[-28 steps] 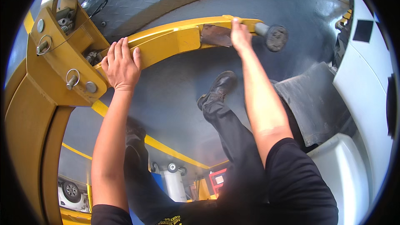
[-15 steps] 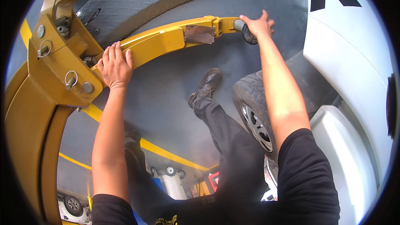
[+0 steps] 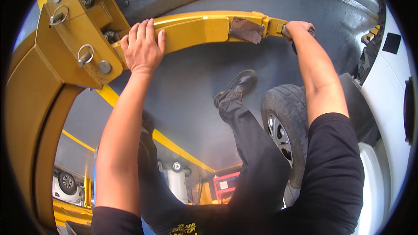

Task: The person fills a water bottle at a sink, walks through an auto repair shop, and pours the water into the windshield washer fluid reservoir of a white SUV. The person then closes the cap and operates the vehicle lift controls.

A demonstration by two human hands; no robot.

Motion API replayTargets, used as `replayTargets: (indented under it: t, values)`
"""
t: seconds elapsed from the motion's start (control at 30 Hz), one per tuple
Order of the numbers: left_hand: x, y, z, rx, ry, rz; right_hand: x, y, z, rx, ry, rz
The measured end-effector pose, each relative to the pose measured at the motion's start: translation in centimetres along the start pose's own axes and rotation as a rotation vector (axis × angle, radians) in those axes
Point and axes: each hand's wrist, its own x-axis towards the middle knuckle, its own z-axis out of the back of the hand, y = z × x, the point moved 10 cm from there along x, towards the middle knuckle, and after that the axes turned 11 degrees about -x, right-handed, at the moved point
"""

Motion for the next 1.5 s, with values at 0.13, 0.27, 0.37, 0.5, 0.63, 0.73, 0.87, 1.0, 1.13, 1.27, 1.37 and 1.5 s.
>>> replayTargets:
  t: [0.13, 0.27, 0.37, 0.5, 0.63, 0.73, 0.87, 1.0, 1.13, 1.27, 1.37, 1.5]
  values:
    - [-1.0, -0.5, -0.2, 0.006, 0.037, -0.011, -2.3, -2.2, -2.6, 0.086, 0.026, -0.058]
    - [-1.4, -0.8, 0.6, 0.025, -0.004, -0.092, -10.5, -2.1, 0.9, 0.073, -0.184, 0.002]
    - [-1.2, -1.9, 0.0, -0.011, -0.029, -0.197, -15.4, -1.7, 1.7, 0.272, -0.310, 0.025]
    - [-0.3, -3.8, -3.2, -0.074, 0.149, -0.220, -24.8, 1.1, -1.3, 0.775, -0.640, 0.262]
    - [2.7, -10.8, -6.2, -0.315, 0.548, -0.063, -35.8, 8.7, -12.1, 1.342, -0.384, 0.696]
    - [1.6, -14.3, -6.6, -0.318, 0.450, 0.024, -39.4, 18.4, -20.3, 1.609, -0.187, 0.884]
    - [-0.1, -15.6, -8.3, -0.246, 0.401, -0.040, -37.3, 37.3, -31.7, 1.676, 0.141, 0.972]
    - [0.2, -14.7, -4.9, -0.363, 0.049, -0.130, -36.5, 39.2, -33.8, 1.657, 0.398, 0.854]
    - [-4.4, -14.3, -6.8, -0.342, 0.130, -0.062, -30.9, 38.9, -37.0, 1.775, 0.119, 0.664]
    - [-8.7, -13.7, -6.3, -0.358, 0.194, -0.106, -25.8, 33.5, -35.7, 1.928, -0.065, 0.587]
    - [-13.0, -13.9, -6.3, -0.375, 0.247, -0.198, -20.8, 33.1, -34.8, 1.952, 0.054, 0.563]
    - [-18.6, -13.4, -6.7, -0.300, 0.396, -0.265, -16.2, 38.0, -36.9, 1.910, 0.333, 0.382]
